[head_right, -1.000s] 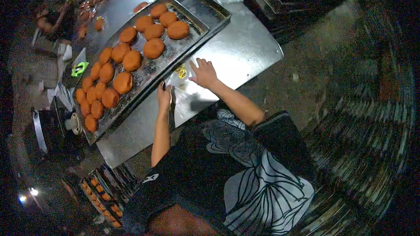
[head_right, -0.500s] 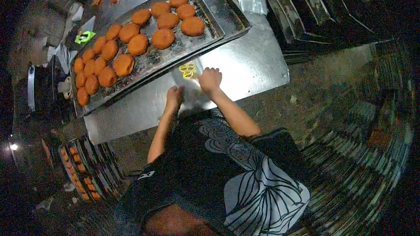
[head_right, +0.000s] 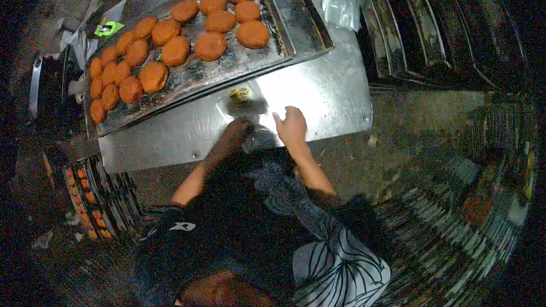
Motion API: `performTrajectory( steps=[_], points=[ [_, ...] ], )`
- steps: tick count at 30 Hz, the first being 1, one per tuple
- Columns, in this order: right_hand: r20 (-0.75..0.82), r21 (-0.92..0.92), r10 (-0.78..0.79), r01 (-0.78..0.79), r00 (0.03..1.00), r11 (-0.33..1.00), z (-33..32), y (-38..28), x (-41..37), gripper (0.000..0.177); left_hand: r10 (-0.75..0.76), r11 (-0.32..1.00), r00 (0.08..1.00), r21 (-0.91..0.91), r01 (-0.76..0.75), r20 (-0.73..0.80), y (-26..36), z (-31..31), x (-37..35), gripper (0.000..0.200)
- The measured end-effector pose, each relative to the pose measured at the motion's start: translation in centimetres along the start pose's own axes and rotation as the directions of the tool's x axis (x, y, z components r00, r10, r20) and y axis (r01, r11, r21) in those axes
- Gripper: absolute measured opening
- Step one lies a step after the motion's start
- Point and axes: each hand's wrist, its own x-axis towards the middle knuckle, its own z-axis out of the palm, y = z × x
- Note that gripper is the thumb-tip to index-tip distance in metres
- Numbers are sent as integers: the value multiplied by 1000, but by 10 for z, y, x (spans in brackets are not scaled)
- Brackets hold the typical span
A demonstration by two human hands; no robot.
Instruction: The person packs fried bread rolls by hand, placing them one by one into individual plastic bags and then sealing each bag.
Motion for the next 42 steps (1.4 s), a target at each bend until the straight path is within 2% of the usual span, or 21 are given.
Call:
performTrajectory(
  steps=[2, 5, 7, 11, 15, 16, 17, 19, 21, 23, 24, 25, 27, 29, 30, 31, 32, 34, 38, 40, 42],
  points=[
    [391, 171, 206, -291, 897, 941, -40, -4, -20, 23, -23, 916, 997, -397, 49, 70, -26, -8, 6, 23],
    [641, 405, -3, -335, 767, 851, -32, -13, -44, 20, -184, 800, 937, -509, 318, 297, -82, -4, 21, 23],
    [550, 445, -76, -215, 832, 870, -12, -43, -35, 24, 377, 919, 915, -183, -350, 141, -42, -17, 9, 26],
    [415, 445, -127, -79, 901, 892, -13, -66, -39, 26, 222, 950, 956, -263, -168, 193, 2, -32, -7, 37],
    [204, 100, -89, 70, 975, 992, -5, -77, -72, 21, -28, 993, 984, 119, 7, 175, 15, -31, -22, 23],
    [220, 79, -58, 41, 974, 996, 5, -76, -75, 16, 233, 970, 972, -71, -234, -23, 20, -36, -31, 21],
    [221, 79, -87, 71, 971, 994, 2, -92, -62, 16, 175, 976, 981, -116, -184, -84, 35, -48, -31, 18],
    [742, 348, 265, -692, 616, 633, -8, -131, -30, 23, 190, 973, 897, -44, -225, -399, 50, -67, -35, 14],
    [790, 612, 122, -783, 601, -113, 12, -144, 8, 36, 374, 917, 820, 38, -398, -434, 84, -98, -55, 5],
    [466, 872, 49, -468, 884, 145, 17, -206, 36, 55, 294, 931, 780, -20, -365, -552, 70, -105, -57, 12],
    [445, 862, -98, -456, 890, -224, 17, -243, 38, 59, 66, 857, 744, -344, -383, -665, 63, -116, -55, 26],
    [467, 798, -177, -499, 866, -337, 26, -266, 30, 58, 48, 773, 675, -401, -491, -736, 40, -126, -50, 25],
    [549, 185, -663, -847, 509, -498, 80, -263, 11, 51, 38, 731, 640, -415, -541, -768, -12, -157, -59, 35],
    [768, 604, -396, -775, 503, 187, 103, -289, 11, 45, -146, 750, 684, -531, -395, -715, -50, -198, -88, 42],
    [694, 666, -382, -343, 611, 662, 114, -299, 31, 52, -333, 676, 665, -661, -326, -669, -59, -220, -103, 44],
    [607, 358, -360, 161, 709, 920, 126, -309, 52, 60, -461, 528, 564, -723, -446, -685, -52, -237, -112, 42],
    [215, 54, -511, 512, 832, 857, 159, -310, 59, 66, -576, 386, 449, -711, -587, -683, -44, -254, -120, 42],
    [265, -242, -570, 626, 778, 741, 219, -298, 90, 68, -574, 290, 425, -659, -694, -700, -52, -278, -137, 41],
    [453, 220, -245, 158, 857, 963, 214, -321, 116, 58, -589, 119, 380, -542, -832, -713, -63, -313, -163, 53],
    [-103, 63, -641, 648, 761, 759, 154, -353, 61, 60, -653, 20, 338, -462, -887, -677, -58, -317, -159, 58],
    [-206, 180, -775, 802, 598, 570, 125, -378, 20, 75, -553, 117, 342, -477, -871, -760, -53, -296, -136, 57]
  ],
)
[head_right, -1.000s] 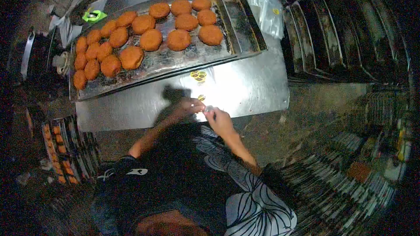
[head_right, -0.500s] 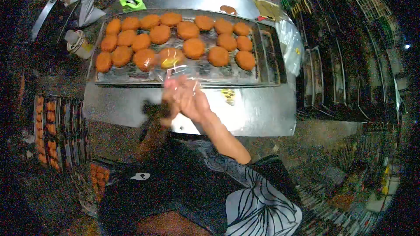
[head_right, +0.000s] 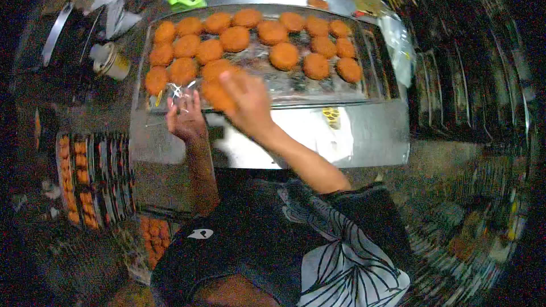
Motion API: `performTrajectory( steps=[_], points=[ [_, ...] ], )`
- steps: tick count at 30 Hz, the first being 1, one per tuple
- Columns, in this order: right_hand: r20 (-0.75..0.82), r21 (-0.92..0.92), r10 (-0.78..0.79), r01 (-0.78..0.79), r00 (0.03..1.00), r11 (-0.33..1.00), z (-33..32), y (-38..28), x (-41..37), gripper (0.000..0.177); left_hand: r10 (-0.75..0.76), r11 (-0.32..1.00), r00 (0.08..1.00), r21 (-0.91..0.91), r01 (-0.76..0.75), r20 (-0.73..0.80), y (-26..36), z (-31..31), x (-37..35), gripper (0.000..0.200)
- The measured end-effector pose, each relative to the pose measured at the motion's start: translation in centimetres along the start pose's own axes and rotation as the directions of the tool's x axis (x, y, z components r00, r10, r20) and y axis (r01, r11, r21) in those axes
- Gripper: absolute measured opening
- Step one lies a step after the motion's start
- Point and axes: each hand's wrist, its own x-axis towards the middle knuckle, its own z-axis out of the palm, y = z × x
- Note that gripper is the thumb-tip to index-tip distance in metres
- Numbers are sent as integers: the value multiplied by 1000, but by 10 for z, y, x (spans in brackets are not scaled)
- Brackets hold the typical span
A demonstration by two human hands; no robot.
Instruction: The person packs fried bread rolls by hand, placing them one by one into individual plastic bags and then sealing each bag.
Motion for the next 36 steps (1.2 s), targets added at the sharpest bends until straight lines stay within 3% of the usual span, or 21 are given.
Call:
performTrajectory(
  steps=[1, 3, 5, 6, 9, 13, 17, 19, 21, 22, 23, 25, 27, 29, 30, 31, 32, 33, 34, 35, 36],
  points=[
    [111, -7, -28, 29, 993, 1000, -11, -9, -1, 80, 56, 995, 992, 76, -65, 114, -18, 5, -11, 55],
    [56, -34, 131, -129, 990, 991, -24, -10, 5, 85, -18, 995, 999, 100, 13, 46, -29, 40, -35, 49],
    [2, -37, 94, -94, 996, 995, -52, -7, -17, 85, -204, 927, 878, 375, 31, 432, -26, 60, -51, 45],
    [-37, -21, 46, -47, 998, 999, -64, -3, -23, 84, -419, 900, 862, 256, 353, 286, -35, 60, -48, 40],
    [-160, -26, 236, -243, 959, 970, -96, 9, -25, 90, -202, 959, 902, 262, 104, 382, -75, 78, -92, 37],
    [-276, -49, 281, -306, 919, 951, -110, 25, -42, 95, -540, 832, 787, 330, 445, 299, -98, 86, -111, 40],
    [-449, -24, 314, -362, 837, 932, -144, 21, -41, 89, -650, 759, 633, 397, 516, 421, -123, 82, -134, 47],
    [-445, -36, 299, -351, 844, 936, -150, 42, -47, 83, -682, 731, 633, 366, 575, 367, -134, 84, -147, 51],
    [-386, 31, 252, -261, 887, 965, -147, 57, -63, 72, -643, 702, 751, 508, 499, 152, -133, 85, -150, 59],
    [-397, 37, 262, -270, 879, 962, -144, 59, -67, 72, -702, 694, 513, 314, 648, 494, -133, 73, -139, 55],
    [-339, 34, 298, -305, 892, 952, -143, 61, -69, 72, -702, 694, 507, 321, 644, 501, -139, 77, -142, 55],
    [-223, 24, 368, -372, 903, 928, -147, 60, -82, 74, -541, 820, 805, 362, 443, 242, -151, 82, -170, 50],
    [-182, 148, 396, -373, 900, 916, -151, 66, -95, 75, -319, 856, 925, 483, 188, 205, -153, 93, -182, 46],
    [-201, 394, 401, -301, 894, 869, -156, 74, -102, 78, -619, 775, 759, 314, 549, 201, -148, 75, -162, 47],
    [-135, 257, 453, -411, 881, 875, -165, 78, -106, 73, -734, 679, 623, 276, 680, 271, -149, 64, -159, 45],
    [68, 192, 517, -519, 853, 833, -163, 102, -114, 54, -702, 675, 649, 566, 474, 294, -161, 51, -169, 42],
    [334, 405, 506, -606, 795, 685, -168, 129, -116, 27, -677, 577, 661, 791, 204, 323, -172, 43, -185, 39],
    [229, 163, 585, -623, 778, 765, -177, 148, -107, 14, -718, 573, 620, 775, 268, 317, -183, 18, -192, 37],
    [146, 252, 487, -508, 861, 823, -198, 160, -80, 13, -751, 572, 577, 752, 328, 320, -197, -5, -196, 35],
    [-27, 0, 456, -456, 890, 890, -196, 186, -58, 13, -771, 447, 489, 894, -40, 407, -207, -12, -201, 37],
    [29, 136, 660, -657, 751, 741, -222, 164, -16, 23, -671, 348, 459, 795, -497, 582, -227, -39, -207, 33]
  ],
)
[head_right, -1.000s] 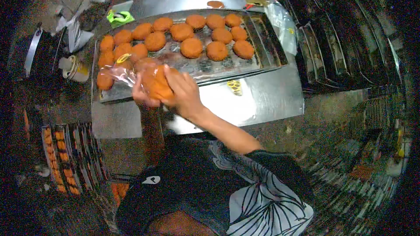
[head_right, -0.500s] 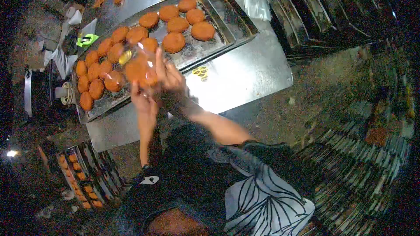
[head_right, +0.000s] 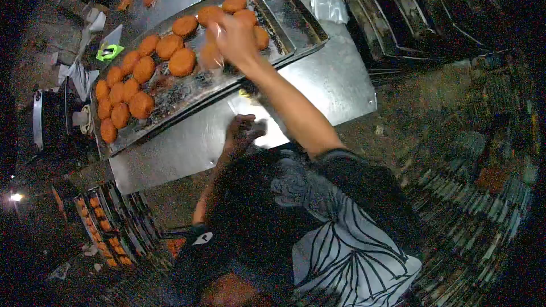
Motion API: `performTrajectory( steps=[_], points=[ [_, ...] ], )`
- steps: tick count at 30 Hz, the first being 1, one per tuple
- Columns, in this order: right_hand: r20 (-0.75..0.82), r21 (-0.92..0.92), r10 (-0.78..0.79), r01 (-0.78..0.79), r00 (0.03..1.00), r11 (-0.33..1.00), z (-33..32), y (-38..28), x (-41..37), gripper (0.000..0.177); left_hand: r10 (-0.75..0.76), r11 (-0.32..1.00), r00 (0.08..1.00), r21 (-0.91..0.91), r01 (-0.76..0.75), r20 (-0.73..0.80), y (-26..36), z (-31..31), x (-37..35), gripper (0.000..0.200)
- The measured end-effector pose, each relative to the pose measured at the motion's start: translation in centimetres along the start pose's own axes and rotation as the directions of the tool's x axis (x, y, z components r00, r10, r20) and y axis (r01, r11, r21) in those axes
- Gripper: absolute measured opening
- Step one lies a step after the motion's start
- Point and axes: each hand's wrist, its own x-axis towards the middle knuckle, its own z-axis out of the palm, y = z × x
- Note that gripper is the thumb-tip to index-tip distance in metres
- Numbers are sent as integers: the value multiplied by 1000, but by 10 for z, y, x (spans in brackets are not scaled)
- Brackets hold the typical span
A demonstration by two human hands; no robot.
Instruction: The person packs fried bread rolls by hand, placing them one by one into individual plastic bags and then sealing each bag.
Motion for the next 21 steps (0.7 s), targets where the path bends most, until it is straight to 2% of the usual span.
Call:
performTrajectory(
  steps=[1, 2, 3, 4, 5, 6, 7, 8, 9, 10, 11, 13, 14, 15, 17, 18, 19, 20, 21],
  points=[
    [6, -11, -8, 8, 1000, 1000, 10, 4, 6, 23, 5, 1000, 1000, -11, -5, -8, -26, 16, 3, 33],
    [-83, -93, -247, 239, 966, 967, 24, 15, 13, 34, 48, 975, 968, 201, -100, 247, -50, 27, 10, 29],
    [-158, -191, -480, 450, 863, 872, 33, 27, 18, 47, 32, 892, 872, 380, -246, 489, -68, 29, 19, 25],
    [75, -15, -464, 467, 883, 884, 25, 41, -10, 64, 252, 831, 872, 368, -417, 419, -80, 22, 19, 19],
    [274, 163, -294, 257, 916, 952, 12, 49, -52, 59, 395, 868, 853, 166, -468, 340, -70, 14, 24, 19],
    [539, 21, 66, -92, 839, 996, 2, 64, -92, 50, 123, 992, 939, -21, -123, 320, -67, 9, 23, 21],
    [757, -118, 254, -256, 602, 960, -9, 84, -125, 39, -160, 946, 923, -211, 245, 350, -62, 4, 23, 23],
    [788, -37, 170, -230, 591, 972, -4, 132, -170, 32, 126, 970, 950, 164, -177, 285, -45, -9, 31, 26],
    [756, 127, 84, -271, 649, 954, -19, 108, -187, 31, 70, 993, 981, 79, -86, 184, -39, -11, 30, 22],
    [741, 148, 68, -262, 668, 954, -6, 136, -204, 30, -35, 999, 982, -21, 39, 186, -33, -10, 28, 19],
    [645, -60, 237, -261, 727, 963, -3, 126, -201, 33, -141, 978, 970, -125, 168, 200, -27, -7, 25, 17],
    [513, 51, 281, -356, 811, 933, 7, 147, -205, 30, -45, 990, 975, 137, 15, 216, 2, -6, 29, 16],
    [488, -57, 199, -197, 850, 979, 0, 150, -207, 26, -214, 970, 955, 161, 183, 203, 6, -3, 31, 17],
    [499, -50, 191, -192, 845, 980, 1, 150, -211, 26, -221, 968, 956, 165, 191, 191, -2, 1, 33, 17],
    [263, -193, 393, -351, 881, 916, 2, 154, -236, 21, -60, 997, 969, 69, 45, 240, -24, 16, 25, 20],
    [223, -130, 369, -347, 902, 929, 9, 157, -240, 16, 104, 977, 952, 151, -153, 288, -4, 16, 26, 21],
    [119, -225, 300, -268, 947, 937, 16, 157, -244, 14, 265, 912, 907, 218, -346, 328, 17, 16, 27, 21],
    [183, -190, 401, -368, 897, 910, 16, 155, -239, 16, 61, 996, 974, 46, -72, 216, -2, 26, 25, 19],
    [252, -157, 492, -466, 833, 871, 17, 145, -231, 23, -171, 969, 974, -152, 193, 148, -3, 27, 22, 18]
  ],
)
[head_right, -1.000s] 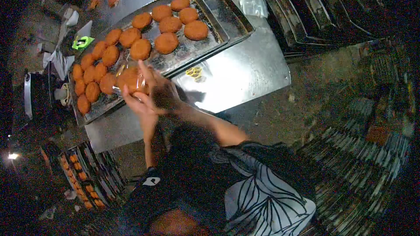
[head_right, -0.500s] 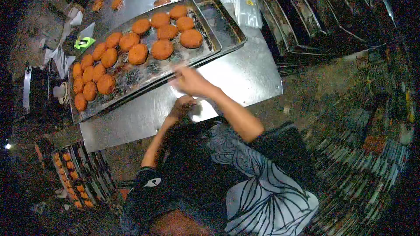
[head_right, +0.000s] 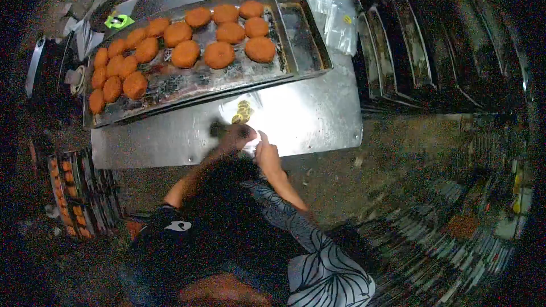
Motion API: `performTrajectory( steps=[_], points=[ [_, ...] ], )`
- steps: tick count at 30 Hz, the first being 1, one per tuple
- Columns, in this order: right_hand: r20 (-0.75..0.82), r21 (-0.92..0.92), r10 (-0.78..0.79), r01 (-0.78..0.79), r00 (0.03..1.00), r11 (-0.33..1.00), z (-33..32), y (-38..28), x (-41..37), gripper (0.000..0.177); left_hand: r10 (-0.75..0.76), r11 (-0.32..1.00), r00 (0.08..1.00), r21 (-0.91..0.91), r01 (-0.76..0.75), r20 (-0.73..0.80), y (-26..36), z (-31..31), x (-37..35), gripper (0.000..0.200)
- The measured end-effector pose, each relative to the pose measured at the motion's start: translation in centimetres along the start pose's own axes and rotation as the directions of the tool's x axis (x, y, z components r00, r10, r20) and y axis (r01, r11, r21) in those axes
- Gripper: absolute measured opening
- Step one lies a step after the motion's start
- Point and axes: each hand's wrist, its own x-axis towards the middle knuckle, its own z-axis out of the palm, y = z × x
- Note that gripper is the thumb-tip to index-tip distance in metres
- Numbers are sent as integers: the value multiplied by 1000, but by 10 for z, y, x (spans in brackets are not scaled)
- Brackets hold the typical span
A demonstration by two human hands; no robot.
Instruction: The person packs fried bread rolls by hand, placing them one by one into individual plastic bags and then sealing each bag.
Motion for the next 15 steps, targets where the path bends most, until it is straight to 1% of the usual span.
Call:
performTrajectory(
  steps=[1, 2, 3, 4, 5, 6, 7, 8, 9, 10, 11, 12, 13, 14, 15],
  points=[
    [201, 241, 173, -220, 964, 945, -9, -13, 2, 29, -50, 995, 991, -93, 38, -128, 0, -1, -4, 14],
    [430, 406, 273, -455, 860, 792, -17, -34, 8, 37, -36, 996, 988, -90, 22, -151, 8, -7, -5, 14],
    [436, 650, 109, -397, 893, 648, -8, -43, 27, 37, 93, 992, 992, 90, -85, -87, 19, -15, -6, 14],
    [430, 829, -58, -368, 901, 422, 2, -52, 45, 39, 199, 947, 980, 259, -191, -6, 28, -26, -10, 14],
    [328, 879, -24, -296, 944, 375, -11, -93, 49, 44, 212, 905, 969, 349, -245, 129, 63, -43, -22, 15],
    [228, 918, 19, -221, 973, 329, -17, -127, 50, 49, 212, 908, 972, 349, -233, 98, 60, -51, -26, 15],
    [220, 975, -157, -210, 963, 76, -5, -156, 53, 49, 233, 971, 939, 116, -210, -253, 54, -61, -24, 17],
    [167, 953, -318, -235, 933, -189, 17, -180, 53, 49, 155, 957, 807, -115, -266, -570, 46, -74, -22, 21],
    [214, 912, -435, -339, 875, -233, 41, -188, 52, 48, 269, 954, 788, 41, -297, -554, 42, -105, -37, 22],
    [496, 852, -348, -524, 795, 19, 87, -190, 50, 41, 379, 925, 758, 194, -326, -531, 38, -137, -52, 27],
    [732, 681, -229, -698, 641, 222, 133, -191, 46, 35, -24, 935, 838, -310, -175, -545, 53, -177, -78, 27],
    [655, 718, -356, -403, 666, 568, 139, -222, 40, 22, -422, 656, 777, -749, -95, -468, 67, -217, -102, 29],
    [591, 528, -403, 43, 699, 848, 150, -247, 56, 30, -313, 507, 767, -781, -363, -560, 43, -236, -123, 23],
    [522, 139, -447, 445, 726, 885, 162, -272, 72, 41, -345, 514, 624, -697, -499, -701, 14, -263, -138, 23],
    [130, 72, -775, 774, 618, 629, 189, -290, 86, 59, -372, 528, 457, -589, -611, -808, -5, -285, -150, 25]
  ],
)
